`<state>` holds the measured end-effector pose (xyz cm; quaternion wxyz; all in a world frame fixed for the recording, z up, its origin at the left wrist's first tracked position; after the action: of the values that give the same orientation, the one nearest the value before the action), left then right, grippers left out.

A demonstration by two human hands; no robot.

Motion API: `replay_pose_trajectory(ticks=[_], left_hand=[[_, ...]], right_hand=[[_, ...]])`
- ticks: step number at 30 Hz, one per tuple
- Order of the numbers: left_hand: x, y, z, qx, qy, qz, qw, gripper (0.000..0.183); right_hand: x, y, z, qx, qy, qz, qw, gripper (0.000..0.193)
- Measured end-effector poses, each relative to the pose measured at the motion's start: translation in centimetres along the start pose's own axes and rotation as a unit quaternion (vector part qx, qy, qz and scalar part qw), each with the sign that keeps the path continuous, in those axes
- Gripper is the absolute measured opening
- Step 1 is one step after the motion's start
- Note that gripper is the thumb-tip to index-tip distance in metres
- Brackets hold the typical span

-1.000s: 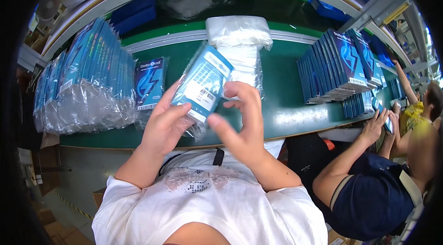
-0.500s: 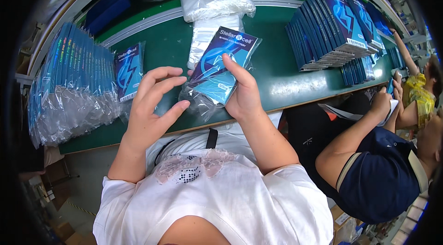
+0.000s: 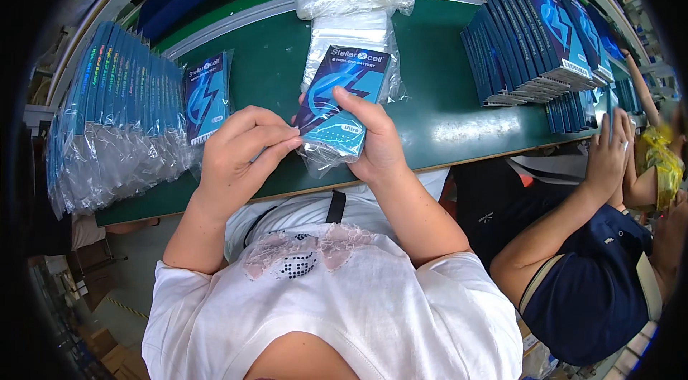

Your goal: The person repeatedly picks up small blue packages labeled 'Stellar Cell' and places them into clear plastic bags. They then seal the bags and stack them on the green workbench. The process is repetitive, involving picking, inserting, and stacking.

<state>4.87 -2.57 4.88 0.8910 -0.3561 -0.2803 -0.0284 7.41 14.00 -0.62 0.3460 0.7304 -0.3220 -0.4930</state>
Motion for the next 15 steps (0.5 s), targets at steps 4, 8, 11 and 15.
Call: replay_pose_trajectory(ticks=[4,8,11,15], left_hand=[[0.6,-0.9,0.4,0.089,0.025,0.043,0.995,0.01],[-0.4,-1.8,-0.1,0.197,-0.041,0.059,0.978,0.008],[-2.0,0.4,-0.8,0.246,-0.276,-0.307,0.877,0.03],[-2.9,2.9,-0.4,0.191,-0.33,-0.683,0.623,0.056]], right_hand=[[0.5,-0.6,0.3,0.08,-0.027,-0.115,0.99,0.031],[-0.1,-0.3,0.1,-0.004,0.084,-0.004,0.996,0.038],[-0.6,1.4,0.1,-0.066,0.111,-0.069,0.989,0.036],[1.1,3.2,1.3,0.009,0.088,-0.094,0.992,0.042]])
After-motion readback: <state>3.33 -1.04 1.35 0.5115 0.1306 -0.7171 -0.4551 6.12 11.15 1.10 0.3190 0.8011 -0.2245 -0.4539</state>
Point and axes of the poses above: each hand's wrist, its own z-axis towards the middle knuckle, its own y-axis out of the palm, x = y × z, the point moved 2 cm from there along z, towards the middle knuckle, and after that the axes turned 9 degrees about y, right-handed, at the moved point
